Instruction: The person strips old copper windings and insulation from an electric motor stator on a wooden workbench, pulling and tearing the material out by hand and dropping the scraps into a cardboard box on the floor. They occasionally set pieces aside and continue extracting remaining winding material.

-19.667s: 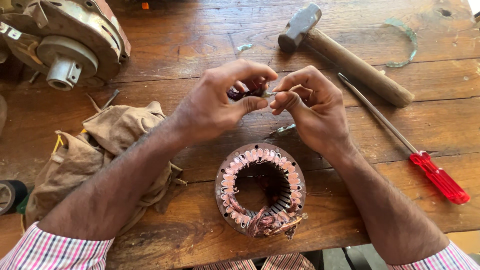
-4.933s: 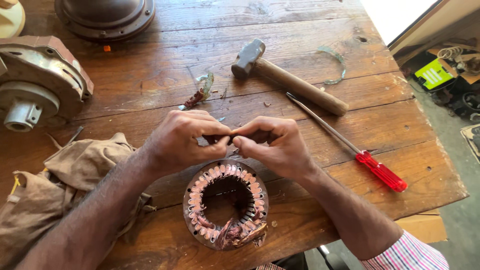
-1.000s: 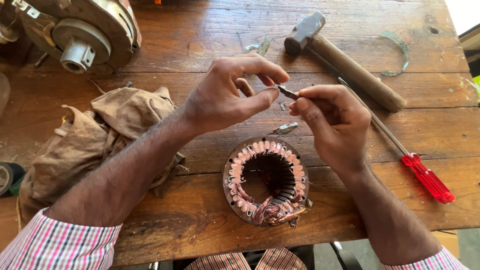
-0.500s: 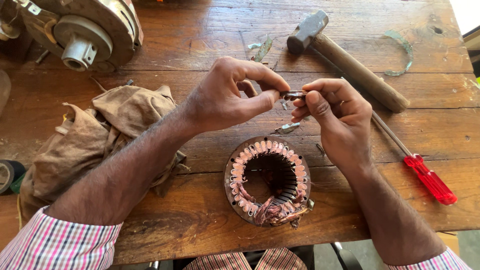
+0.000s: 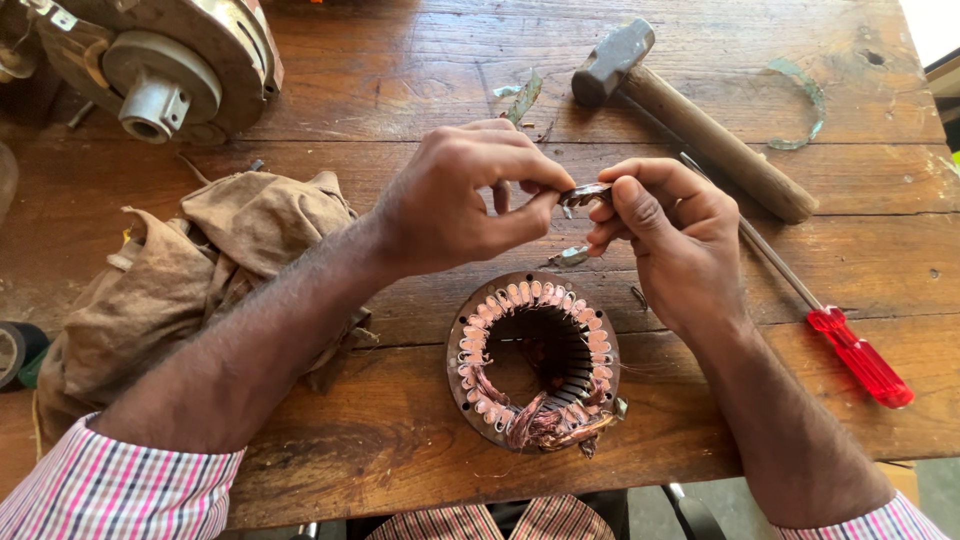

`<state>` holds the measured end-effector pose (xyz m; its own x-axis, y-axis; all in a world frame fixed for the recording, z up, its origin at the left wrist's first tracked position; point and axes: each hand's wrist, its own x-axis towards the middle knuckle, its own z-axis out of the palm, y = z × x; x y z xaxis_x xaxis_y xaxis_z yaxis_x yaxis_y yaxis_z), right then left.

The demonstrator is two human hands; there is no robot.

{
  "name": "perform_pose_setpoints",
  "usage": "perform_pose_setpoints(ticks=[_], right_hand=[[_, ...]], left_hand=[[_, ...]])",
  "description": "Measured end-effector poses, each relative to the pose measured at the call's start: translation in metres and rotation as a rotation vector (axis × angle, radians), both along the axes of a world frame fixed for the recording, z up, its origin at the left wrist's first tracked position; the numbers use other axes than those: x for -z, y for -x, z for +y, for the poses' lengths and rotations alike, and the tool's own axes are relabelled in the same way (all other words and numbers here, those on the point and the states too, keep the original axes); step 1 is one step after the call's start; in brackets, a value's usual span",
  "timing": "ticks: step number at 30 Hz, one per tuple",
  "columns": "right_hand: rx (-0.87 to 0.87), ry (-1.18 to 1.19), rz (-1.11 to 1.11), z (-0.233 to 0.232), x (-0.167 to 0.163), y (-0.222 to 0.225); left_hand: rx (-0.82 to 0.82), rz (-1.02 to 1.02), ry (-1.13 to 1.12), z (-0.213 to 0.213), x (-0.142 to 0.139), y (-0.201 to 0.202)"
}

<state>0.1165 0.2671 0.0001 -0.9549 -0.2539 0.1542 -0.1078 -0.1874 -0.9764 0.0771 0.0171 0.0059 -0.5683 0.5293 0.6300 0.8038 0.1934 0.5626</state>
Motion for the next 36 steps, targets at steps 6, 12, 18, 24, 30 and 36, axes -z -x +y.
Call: perform_pose_setpoints(ticks=[6, 12, 18, 24, 30, 36], right_hand=[[-0.017, 0.007, -0.013, 0.003, 0.003, 0.002], [-0.018, 0.002, 0.000, 0.005, 0.003, 0.004], [-0.003, -0.154, 0.123, 0.005, 0.002, 0.001], [-0.016, -0.247, 0.187, -0.004, 0.001, -0.005], [-0.005, -0.251, 0.180, -0.006, 0.001, -0.006], [-0.026, -0.271, 0.198, -0.006, 0.003, -0.007]], left_hand=[[-0.084, 0.414, 0.080, 0.002, 0.009, 0.001], [-0.109, 0.552, 0.143, -0.001, 0.006, -0.004], [-0.100, 0.576, 0.175, 0.005, 0.009, -0.004], [-0.058, 0.432, 0.168, 0.004, 0.016, 0.000], [-0.030, 0.412, 0.175, 0.002, 0.017, 0.001], [-0.066, 0.440, 0.199, 0.004, 0.014, -0.002]])
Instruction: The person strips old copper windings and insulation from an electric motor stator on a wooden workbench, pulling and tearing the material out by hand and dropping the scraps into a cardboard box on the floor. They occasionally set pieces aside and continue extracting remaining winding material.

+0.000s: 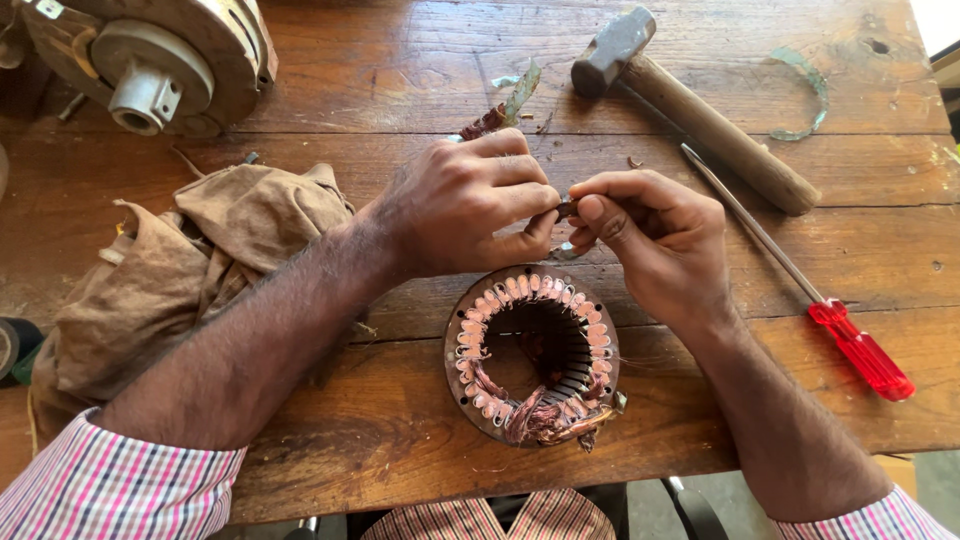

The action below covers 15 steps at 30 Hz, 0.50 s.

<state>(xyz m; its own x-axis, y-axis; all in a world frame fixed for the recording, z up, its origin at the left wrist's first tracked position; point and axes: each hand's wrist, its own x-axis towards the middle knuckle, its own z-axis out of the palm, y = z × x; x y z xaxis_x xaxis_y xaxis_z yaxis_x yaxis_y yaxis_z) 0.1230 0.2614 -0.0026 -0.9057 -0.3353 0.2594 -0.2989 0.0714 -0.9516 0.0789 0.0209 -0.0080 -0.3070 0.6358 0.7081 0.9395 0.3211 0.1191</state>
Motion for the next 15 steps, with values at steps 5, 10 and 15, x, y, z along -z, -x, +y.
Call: perform_pose_setpoints(ticks=[5, 10, 15], right_hand=[[-0.002, -0.008, 0.004, 0.000, 0.000, 0.000], [0.025, -0.080, 0.071, -0.001, 0.000, 0.000], [0.012, -0.062, 0.065, -0.002, -0.001, -0.001]], left_hand=[[-0.022, 0.038, 0.026, 0.002, 0.002, -0.002], [-0.034, 0.065, 0.040, 0.005, 0.009, 0.003], [0.012, 0.032, 0.033, 0.005, 0.014, 0.009]])
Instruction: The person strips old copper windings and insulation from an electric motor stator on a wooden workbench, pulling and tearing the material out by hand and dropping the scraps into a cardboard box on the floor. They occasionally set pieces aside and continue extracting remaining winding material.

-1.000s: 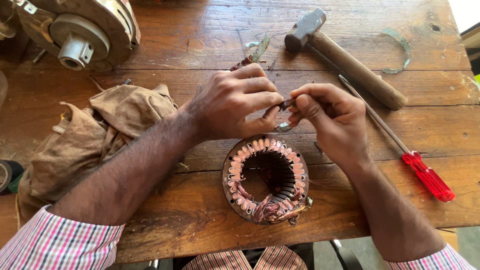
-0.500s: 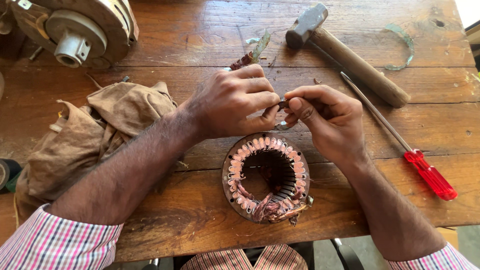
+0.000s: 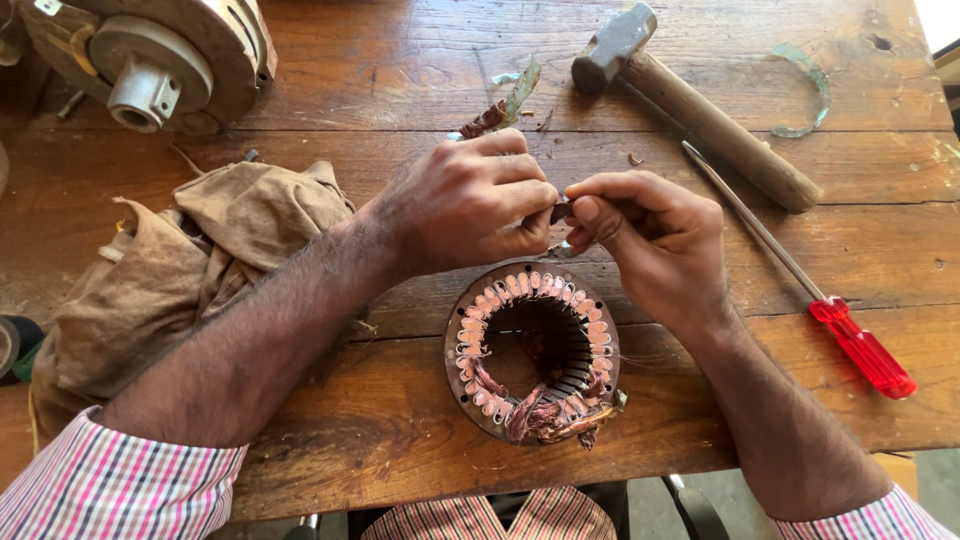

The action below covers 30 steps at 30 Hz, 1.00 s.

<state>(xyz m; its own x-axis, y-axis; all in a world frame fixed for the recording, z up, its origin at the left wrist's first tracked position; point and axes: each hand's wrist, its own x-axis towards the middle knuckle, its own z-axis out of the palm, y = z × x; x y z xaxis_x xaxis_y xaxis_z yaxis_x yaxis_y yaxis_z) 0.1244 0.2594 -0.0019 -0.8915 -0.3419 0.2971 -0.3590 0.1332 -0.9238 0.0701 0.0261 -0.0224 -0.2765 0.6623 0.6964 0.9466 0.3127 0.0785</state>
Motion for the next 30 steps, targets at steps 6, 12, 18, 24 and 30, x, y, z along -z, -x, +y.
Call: perform_pose_setpoints(ticks=[6, 12, 18, 24, 30], right_hand=[[0.019, 0.016, -0.030, 0.000, -0.002, 0.000], [0.036, 0.033, -0.044, 0.004, -0.001, 0.004], [-0.006, 0.106, -0.082, 0.009, 0.001, 0.009], [-0.018, 0.110, -0.129, 0.010, 0.000, 0.007], [-0.002, 0.130, -0.207, 0.005, -0.002, 0.008]], left_hand=[[0.047, -0.131, -0.042, -0.005, -0.014, -0.007], [0.049, -0.397, -0.088, -0.005, -0.038, -0.017], [-0.008, -0.520, -0.028, 0.000, -0.049, -0.019], [-0.059, -0.522, -0.068, 0.003, -0.044, -0.015], [-0.080, -0.304, -0.030, 0.006, -0.036, -0.014]])
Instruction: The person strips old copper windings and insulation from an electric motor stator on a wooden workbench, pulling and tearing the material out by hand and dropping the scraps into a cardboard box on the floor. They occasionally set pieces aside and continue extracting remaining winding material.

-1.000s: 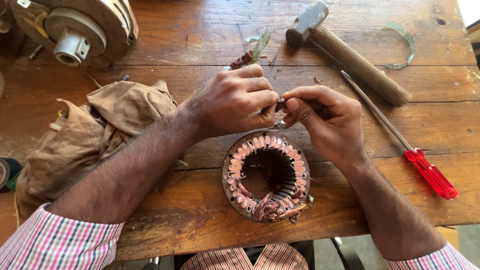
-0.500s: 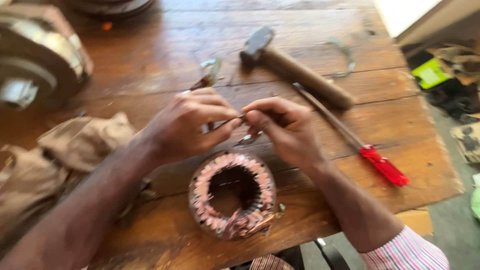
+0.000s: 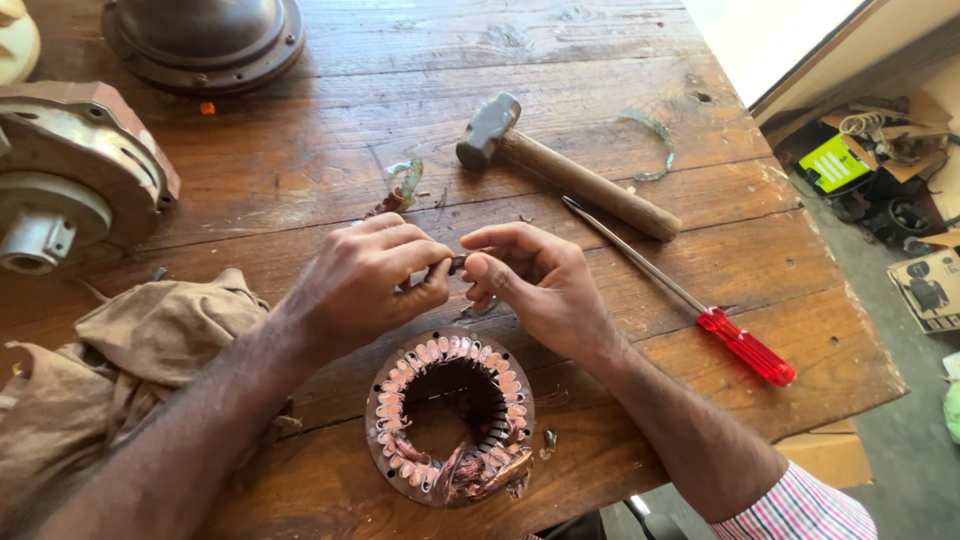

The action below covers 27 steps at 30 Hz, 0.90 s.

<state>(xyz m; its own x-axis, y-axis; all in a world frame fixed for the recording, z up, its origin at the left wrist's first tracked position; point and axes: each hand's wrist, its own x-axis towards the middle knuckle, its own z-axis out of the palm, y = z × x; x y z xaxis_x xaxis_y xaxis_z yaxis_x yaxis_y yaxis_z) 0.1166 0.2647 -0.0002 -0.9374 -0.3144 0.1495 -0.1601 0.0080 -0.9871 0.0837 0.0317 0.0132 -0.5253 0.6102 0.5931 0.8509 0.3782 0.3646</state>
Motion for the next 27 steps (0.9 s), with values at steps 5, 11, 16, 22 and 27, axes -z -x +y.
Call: perform_pose_setpoints(ticks=[5, 11, 16, 22, 27], right_hand=[[-0.001, -0.056, -0.010, -0.0037, 0.0001, -0.0012], [0.002, -0.028, -0.106, -0.0013, -0.0025, -0.0003], [-0.052, -0.027, -0.227, 0.0032, -0.0058, 0.0036], [-0.091, 0.000, -0.277, 0.0031, -0.0063, 0.0043], [-0.059, -0.164, -0.176, -0.0029, -0.0078, 0.0010]], left_hand=[[0.008, -0.004, -0.019, 0.0014, 0.0012, -0.0011], [0.025, -0.020, -0.008, 0.0026, 0.0006, -0.0009], [0.035, -0.120, -0.005, 0.0004, -0.0001, -0.0004], [0.094, -0.085, 0.003, -0.0017, 0.0002, -0.0002], [0.092, -0.196, 0.049, -0.0068, -0.0027, 0.0007]])
